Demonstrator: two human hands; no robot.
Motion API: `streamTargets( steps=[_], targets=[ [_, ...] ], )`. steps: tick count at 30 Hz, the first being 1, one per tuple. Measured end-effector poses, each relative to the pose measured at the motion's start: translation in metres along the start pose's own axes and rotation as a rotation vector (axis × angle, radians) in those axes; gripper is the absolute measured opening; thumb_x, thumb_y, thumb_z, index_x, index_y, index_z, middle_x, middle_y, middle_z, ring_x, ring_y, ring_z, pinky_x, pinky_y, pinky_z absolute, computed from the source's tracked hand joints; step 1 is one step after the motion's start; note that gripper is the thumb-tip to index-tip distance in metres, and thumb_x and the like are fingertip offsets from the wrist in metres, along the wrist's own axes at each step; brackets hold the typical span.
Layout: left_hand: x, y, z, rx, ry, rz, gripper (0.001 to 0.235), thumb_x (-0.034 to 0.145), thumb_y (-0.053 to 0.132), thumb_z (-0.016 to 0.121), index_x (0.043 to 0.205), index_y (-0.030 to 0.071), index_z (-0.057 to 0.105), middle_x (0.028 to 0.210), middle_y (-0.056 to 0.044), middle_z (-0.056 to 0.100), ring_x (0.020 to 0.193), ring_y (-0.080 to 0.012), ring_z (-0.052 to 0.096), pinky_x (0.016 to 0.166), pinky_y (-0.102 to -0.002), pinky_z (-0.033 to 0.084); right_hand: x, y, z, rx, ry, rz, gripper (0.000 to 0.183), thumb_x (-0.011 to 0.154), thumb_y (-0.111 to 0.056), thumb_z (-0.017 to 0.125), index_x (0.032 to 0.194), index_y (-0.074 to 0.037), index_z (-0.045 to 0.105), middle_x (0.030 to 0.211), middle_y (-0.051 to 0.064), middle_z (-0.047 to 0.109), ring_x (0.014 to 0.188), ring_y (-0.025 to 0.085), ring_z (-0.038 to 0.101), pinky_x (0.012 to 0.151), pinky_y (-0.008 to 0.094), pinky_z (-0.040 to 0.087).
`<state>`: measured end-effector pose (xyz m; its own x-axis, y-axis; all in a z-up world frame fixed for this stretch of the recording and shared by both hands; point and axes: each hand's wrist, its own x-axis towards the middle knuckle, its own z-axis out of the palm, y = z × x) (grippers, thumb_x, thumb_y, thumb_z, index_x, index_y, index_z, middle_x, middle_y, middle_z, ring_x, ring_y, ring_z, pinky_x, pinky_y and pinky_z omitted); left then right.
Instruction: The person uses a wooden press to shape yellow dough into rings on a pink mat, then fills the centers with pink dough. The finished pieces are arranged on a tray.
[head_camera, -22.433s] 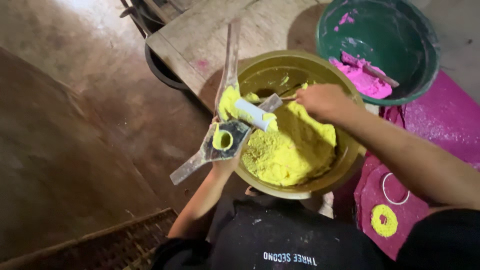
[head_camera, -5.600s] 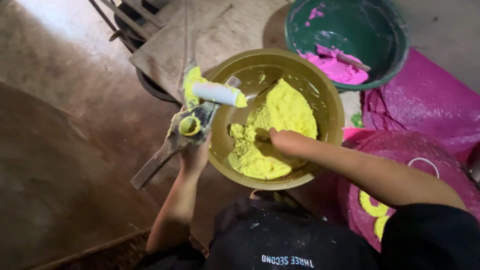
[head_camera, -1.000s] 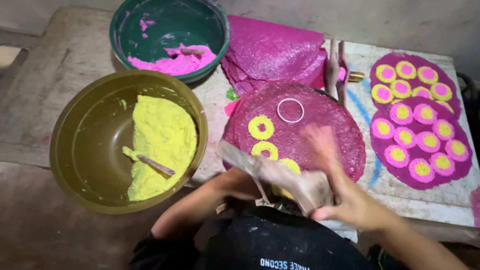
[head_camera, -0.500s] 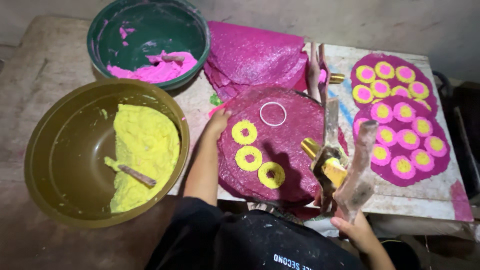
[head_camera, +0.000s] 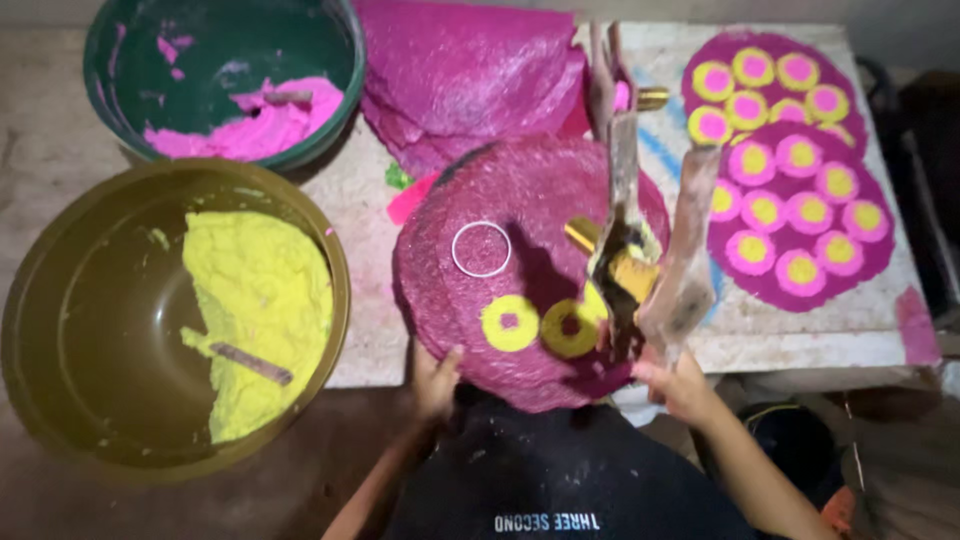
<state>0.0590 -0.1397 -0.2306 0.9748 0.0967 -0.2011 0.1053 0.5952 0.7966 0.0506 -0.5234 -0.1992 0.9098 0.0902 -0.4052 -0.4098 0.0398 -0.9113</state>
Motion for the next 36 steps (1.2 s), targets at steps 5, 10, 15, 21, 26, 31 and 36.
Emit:
streamTargets(
  steps=[5,10,15,21,26,31,36],
  targets=[
    [-0.015,0.028,0.028,0.751,0.281,0.230,0.099,0.084,0.008,0.076,0.158,0.008,0.011,0.159,-0.020,0.026,0.148,-0.0323,0.027,0.121,-0.045,0.020,0.005,0.006,0.008,0.052,-0.031,-0.018,0.067,0.075,-0.029,0.076,0.131,-0.001,0.049,0.086,0.004,0.058,0.051,0.010,0.049,0.038,0.025,0.037],
    [0.019,0.079,0.047,1.433,-0.006,0.538,0.048,0.083,0.017,0.077,0.129,0.016,0.065,0.149,-0.018,0.042,0.140,-0.0416,0.032,0.118,-0.060,0.016,-0.001,0.017,0.002,0.076,-0.094,-0.103,0.054,0.087,-0.030,0.076,0.117,0.008,0.052,0.080,0.008,0.057,0.053,0.012,0.049,0.043,0.025,0.036],
    [0.051,0.077,0.060,1.598,-0.194,0.512,0.016,0.082,0.016,0.077,0.098,0.016,0.076,0.140,-0.004,0.054,0.139,-0.0338,0.040,0.118,-0.069,0.013,-0.008,0.008,0.007,0.179,-0.047,-0.104,0.081,0.078,-0.029,0.076,0.146,-0.002,0.042,0.081,0.002,0.053,0.058,0.008,0.047,0.045,0.023,0.035],
    [0.032,0.064,0.059,1.565,-0.283,0.490,0.016,0.083,0.016,0.077,0.099,0.019,0.076,0.136,-0.001,0.059,0.138,-0.0275,0.045,0.119,-0.068,0.014,-0.027,-0.052,0.040,0.015,-0.171,-0.185,0.082,0.084,-0.045,0.070,0.148,-0.002,0.042,0.105,0.011,0.060,0.088,0.016,0.057,0.058,0.026,0.043],
    [0.053,0.086,0.075,1.307,-0.309,0.525,0.071,0.094,0.031,0.067,0.152,-0.001,0.040,0.155,-0.023,0.042,0.145,-0.0358,0.037,0.116,-0.067,0.012,-0.015,-0.110,0.063,-0.197,-0.399,-0.197,0.090,0.089,-0.068,0.055,0.149,-0.001,0.046,0.123,0.018,0.066,0.109,0.024,0.066,0.070,0.032,0.051],
    [0.100,0.121,0.093,-0.654,-0.725,-0.280,0.080,0.100,0.056,0.059,0.159,0.007,0.036,0.162,-0.022,0.042,0.150,-0.0349,0.042,0.130,-0.050,0.024,0.005,-0.130,0.082,0.081,-0.899,0.357,0.100,0.091,-0.083,0.040,0.138,0.005,0.049,0.119,0.022,0.069,0.109,0.032,0.069,0.096,0.046,0.058],
    [0.102,0.134,0.112,-0.777,-0.929,-0.020,0.068,0.093,0.040,0.064,0.153,0.013,0.047,0.141,-0.014,0.056,0.136,-0.0287,0.051,0.121,-0.045,0.035,0.024,-0.160,0.071,-0.084,-0.960,0.535,0.092,0.091,-0.076,0.033,0.139,0.001,0.052,0.125,0.019,0.069,0.116,0.028,0.067,0.100,0.040,0.053]
  ],
)
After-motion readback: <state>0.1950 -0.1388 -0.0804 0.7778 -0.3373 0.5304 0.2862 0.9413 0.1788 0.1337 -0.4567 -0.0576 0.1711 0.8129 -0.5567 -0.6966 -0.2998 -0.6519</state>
